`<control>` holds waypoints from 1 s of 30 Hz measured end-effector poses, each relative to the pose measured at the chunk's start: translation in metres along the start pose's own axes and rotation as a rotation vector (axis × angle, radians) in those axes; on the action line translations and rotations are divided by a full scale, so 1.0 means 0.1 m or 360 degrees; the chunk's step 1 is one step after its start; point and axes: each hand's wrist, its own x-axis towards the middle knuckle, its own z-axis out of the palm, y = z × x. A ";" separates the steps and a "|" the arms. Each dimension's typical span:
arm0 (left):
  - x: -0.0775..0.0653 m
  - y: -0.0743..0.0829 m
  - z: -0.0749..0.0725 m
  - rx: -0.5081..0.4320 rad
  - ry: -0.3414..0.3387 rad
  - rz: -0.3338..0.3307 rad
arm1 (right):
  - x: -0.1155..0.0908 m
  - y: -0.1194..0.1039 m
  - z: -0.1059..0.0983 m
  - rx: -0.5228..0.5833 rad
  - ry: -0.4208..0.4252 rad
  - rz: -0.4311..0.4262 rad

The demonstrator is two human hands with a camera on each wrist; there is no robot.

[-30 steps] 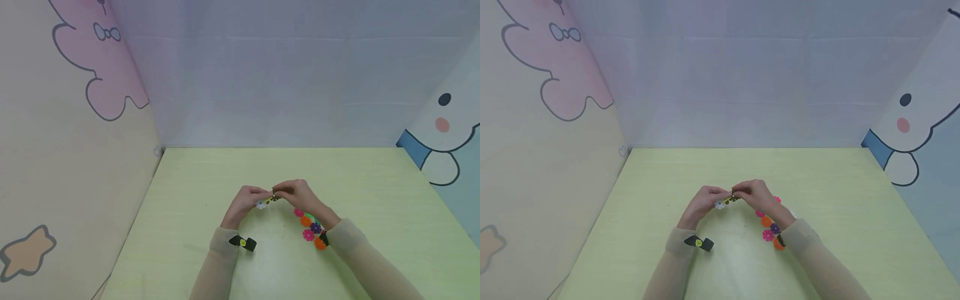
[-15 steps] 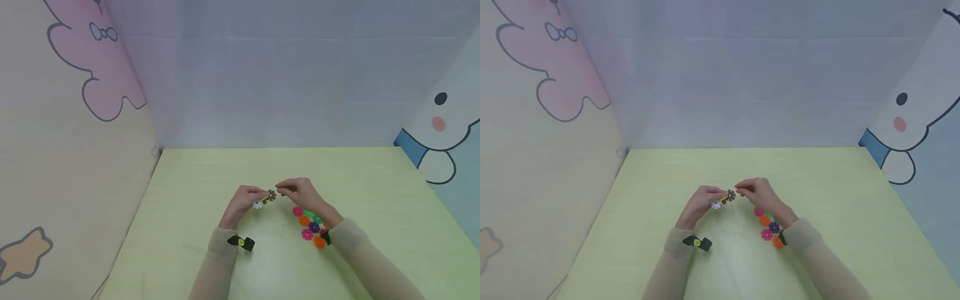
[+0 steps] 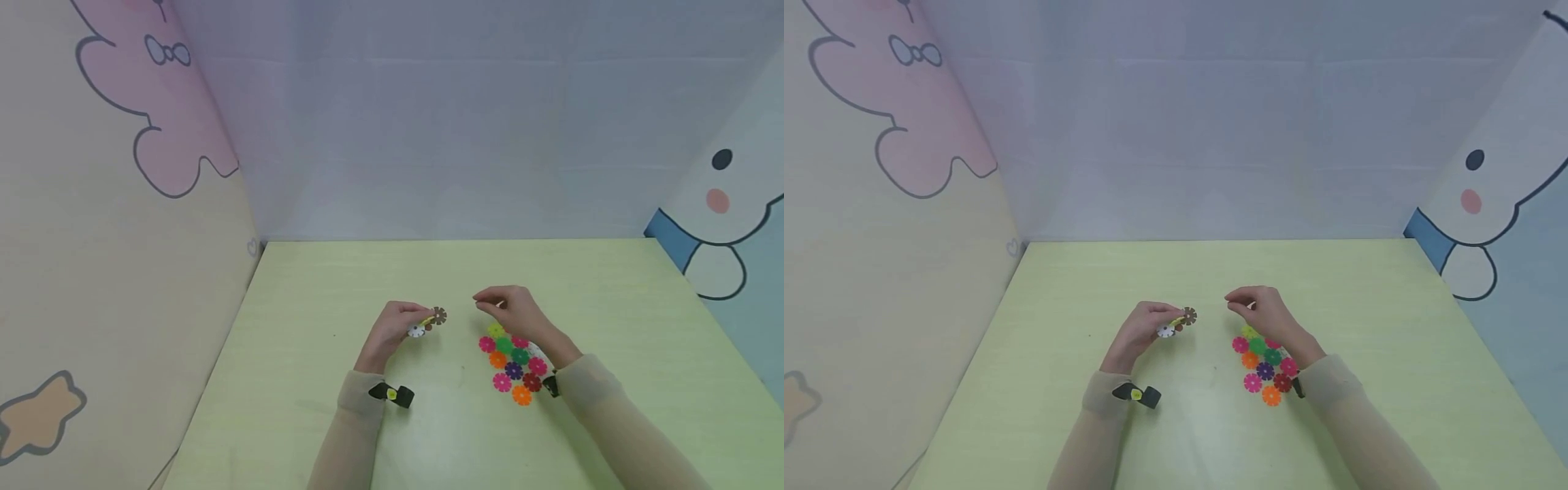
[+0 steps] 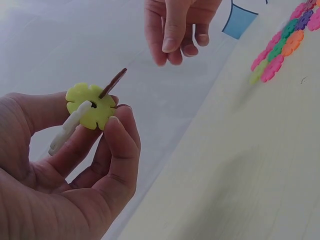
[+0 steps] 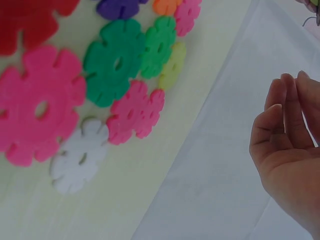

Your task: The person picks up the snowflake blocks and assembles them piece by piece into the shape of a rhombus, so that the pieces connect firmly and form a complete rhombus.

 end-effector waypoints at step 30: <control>-0.05 0.04 0.02 0.0017 0.0001 0.0050 | -0.28 0.57 -0.15 -0.0254 -0.0255 0.0461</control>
